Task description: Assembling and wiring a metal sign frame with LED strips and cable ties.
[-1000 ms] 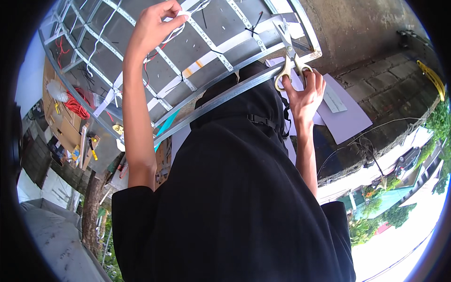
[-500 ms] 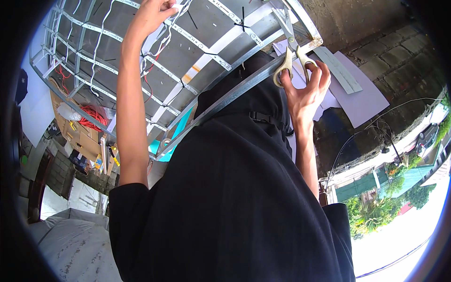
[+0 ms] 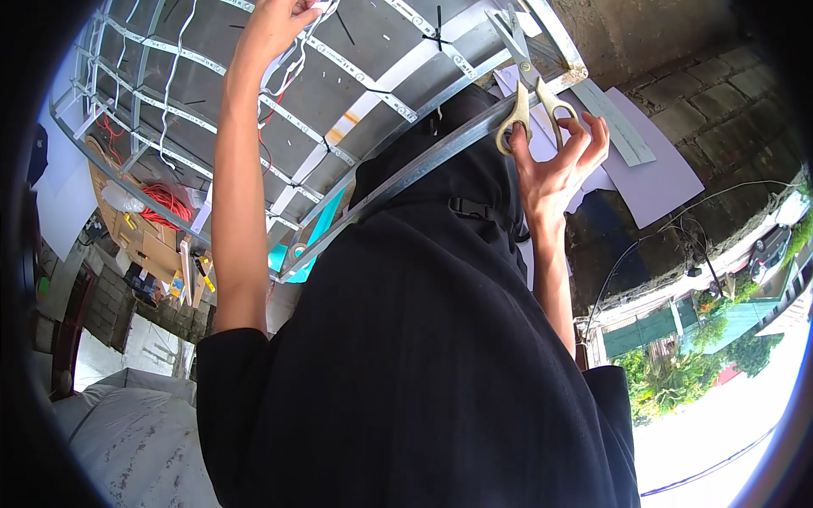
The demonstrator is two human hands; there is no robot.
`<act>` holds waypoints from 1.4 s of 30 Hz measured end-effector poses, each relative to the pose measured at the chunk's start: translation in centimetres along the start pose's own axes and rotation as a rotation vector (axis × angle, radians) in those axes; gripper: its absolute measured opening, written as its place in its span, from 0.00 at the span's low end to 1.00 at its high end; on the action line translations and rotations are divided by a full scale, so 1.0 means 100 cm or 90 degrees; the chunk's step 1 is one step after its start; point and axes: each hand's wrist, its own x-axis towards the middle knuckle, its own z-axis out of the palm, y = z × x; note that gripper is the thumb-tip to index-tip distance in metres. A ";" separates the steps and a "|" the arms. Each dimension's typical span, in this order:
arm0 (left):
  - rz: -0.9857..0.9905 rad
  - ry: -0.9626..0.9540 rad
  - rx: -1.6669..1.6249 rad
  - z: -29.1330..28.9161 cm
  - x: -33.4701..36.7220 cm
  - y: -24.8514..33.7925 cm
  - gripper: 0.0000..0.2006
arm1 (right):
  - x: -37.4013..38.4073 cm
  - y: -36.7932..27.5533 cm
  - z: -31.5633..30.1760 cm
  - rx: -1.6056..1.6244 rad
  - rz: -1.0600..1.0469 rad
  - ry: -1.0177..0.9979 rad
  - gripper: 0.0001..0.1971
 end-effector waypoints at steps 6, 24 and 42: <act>0.021 0.003 0.012 0.010 0.007 -0.009 0.06 | 0.000 0.004 -0.004 -0.065 -0.010 -0.043 0.26; 0.009 0.024 0.022 0.016 0.008 -0.005 0.08 | 0.021 -0.029 -0.013 -0.039 -0.116 0.055 0.24; 0.009 0.067 0.001 0.022 0.008 -0.008 0.05 | 0.089 -0.176 0.202 0.868 0.527 -0.362 0.19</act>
